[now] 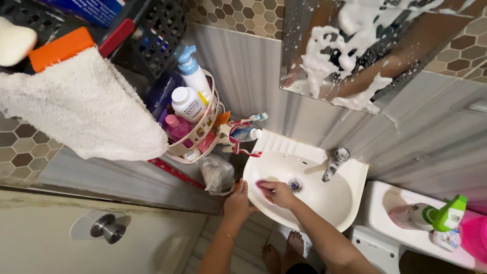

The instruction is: The person retrieves a spray bottle and a cloth from a wall-mounted caddy, then sprays the mirror and sink. They wipe the mirror and sink surfaces with the cloth, rinse the cloth in a bucket, and continue scrubbing the sink basin and faucet area.

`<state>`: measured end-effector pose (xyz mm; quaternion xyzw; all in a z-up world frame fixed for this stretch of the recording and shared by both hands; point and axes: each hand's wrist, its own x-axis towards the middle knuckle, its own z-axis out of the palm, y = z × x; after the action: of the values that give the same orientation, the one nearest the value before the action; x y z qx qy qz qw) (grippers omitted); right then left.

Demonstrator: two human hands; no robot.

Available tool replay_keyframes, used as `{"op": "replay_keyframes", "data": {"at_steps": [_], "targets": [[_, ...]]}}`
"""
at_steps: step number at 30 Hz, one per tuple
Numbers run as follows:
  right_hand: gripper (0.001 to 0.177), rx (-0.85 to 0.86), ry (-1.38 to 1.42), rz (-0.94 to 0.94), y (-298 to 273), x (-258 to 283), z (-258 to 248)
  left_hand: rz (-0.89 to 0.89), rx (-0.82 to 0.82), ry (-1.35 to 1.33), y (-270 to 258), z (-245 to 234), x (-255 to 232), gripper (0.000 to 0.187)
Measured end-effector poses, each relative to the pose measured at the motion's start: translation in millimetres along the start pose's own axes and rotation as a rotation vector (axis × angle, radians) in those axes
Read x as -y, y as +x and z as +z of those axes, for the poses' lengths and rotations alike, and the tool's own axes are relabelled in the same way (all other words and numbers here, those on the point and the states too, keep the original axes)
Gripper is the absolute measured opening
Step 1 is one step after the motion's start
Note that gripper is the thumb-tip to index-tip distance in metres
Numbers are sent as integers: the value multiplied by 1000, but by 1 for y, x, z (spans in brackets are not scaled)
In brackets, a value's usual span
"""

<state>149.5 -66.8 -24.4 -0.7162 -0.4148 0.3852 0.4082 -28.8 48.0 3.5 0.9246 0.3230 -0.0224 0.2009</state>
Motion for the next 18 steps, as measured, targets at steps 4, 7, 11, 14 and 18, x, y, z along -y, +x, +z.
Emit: {"op": "replay_keyframes", "data": {"at_steps": [4,7,11,14,18], "targets": [[42,242,-128,-180,-31,18,-23,17,-21,-5,1,4,2,121],[33,348,-248,76,-65,3,-55,7,-8,-3,4,2,1,123],[31,383,-519,136,-62,-12,-71,-8,8,12,6,0,-1,124],[37,251,-266,-124,-36,-2,-31,-16,-2,42,5,1,-1,123],[37,178,-46,-289,-35,12,-13,14,-34,64,5,-1,-4,121]]}}
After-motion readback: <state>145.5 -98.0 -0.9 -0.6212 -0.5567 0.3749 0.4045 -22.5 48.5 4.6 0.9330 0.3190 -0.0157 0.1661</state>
